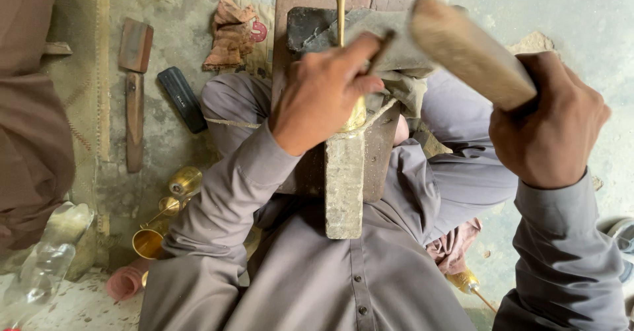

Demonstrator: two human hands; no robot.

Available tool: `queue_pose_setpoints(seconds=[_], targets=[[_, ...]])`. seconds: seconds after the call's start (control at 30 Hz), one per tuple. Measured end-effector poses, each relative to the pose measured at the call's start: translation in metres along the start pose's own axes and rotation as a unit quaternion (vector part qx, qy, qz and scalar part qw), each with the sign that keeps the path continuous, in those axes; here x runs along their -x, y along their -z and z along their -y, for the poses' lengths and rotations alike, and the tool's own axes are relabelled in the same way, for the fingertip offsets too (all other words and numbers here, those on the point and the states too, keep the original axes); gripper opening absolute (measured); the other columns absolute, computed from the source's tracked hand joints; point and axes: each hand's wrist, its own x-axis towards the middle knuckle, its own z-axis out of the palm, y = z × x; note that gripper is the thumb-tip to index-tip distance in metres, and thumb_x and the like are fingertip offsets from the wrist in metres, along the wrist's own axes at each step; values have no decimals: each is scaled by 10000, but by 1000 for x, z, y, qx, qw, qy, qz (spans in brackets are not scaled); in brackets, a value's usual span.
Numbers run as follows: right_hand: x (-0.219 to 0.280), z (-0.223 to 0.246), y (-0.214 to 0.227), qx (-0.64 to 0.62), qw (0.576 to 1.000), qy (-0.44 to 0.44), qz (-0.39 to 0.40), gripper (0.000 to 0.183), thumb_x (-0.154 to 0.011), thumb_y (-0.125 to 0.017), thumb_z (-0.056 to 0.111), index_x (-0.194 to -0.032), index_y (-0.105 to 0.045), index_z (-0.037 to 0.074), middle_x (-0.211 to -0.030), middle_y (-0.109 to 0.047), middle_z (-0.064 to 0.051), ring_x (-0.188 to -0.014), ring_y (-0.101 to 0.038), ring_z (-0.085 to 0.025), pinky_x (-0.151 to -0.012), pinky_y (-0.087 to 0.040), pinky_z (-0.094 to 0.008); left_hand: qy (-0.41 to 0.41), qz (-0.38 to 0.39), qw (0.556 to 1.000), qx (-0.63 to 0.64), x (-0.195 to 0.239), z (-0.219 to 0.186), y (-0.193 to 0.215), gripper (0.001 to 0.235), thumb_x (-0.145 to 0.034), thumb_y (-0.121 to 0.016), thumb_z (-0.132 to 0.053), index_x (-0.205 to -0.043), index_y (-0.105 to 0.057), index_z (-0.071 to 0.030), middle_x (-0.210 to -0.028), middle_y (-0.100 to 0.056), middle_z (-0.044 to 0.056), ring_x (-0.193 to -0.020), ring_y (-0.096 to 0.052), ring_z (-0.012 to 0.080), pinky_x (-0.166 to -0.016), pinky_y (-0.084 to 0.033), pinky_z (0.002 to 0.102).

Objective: The person hammers a brass goblet-shaped object on a stone anvil using a wooden mallet and a metal punch. They repeatedly strike the stem and bowl areas, rotating the piece to work different sections. The person briefly pauses to inspect the surface before resuming hammering.

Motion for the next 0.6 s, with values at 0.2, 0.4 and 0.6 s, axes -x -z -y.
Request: queue_pose_setpoints(seconds=[0.2, 0.4, 0.6], targets=[[-2, -6, 6, -156, 985, -71, 14, 293, -920, -757, 13, -1155, -602, -67, -941, -741, -181, -897, -753, -255, -802, -608, -353, -154, -54, 985, 51, 2, 17, 14, 375, -1031, -727, -344, -1164, -522, -60, -771, -728, 107, -671, -753, 225, -614, -536, 358], [-1, -16, 4, -143, 989, -23, -5, 332, -929, -713, -127, -1208, -541, -73, -1085, -734, -204, -985, -766, -260, -845, -623, -332, -180, -83, 980, 14, 7, 16, 5, 367, -1012, -750, -321, -1127, -518, -60, -821, -709, 127, -687, -723, 268, -594, -487, 386], [-13, -18, -2, -277, 960, -29, -30, 350, -930, -655, -158, -1228, -504, -55, -1118, -653, -176, -993, -698, -240, -872, -604, -315, -140, -35, 989, 19, 0, 12, 10, 361, -974, -738, -325, -1122, -536, -64, -784, -704, 97, -650, -726, 252, -559, -493, 389]])
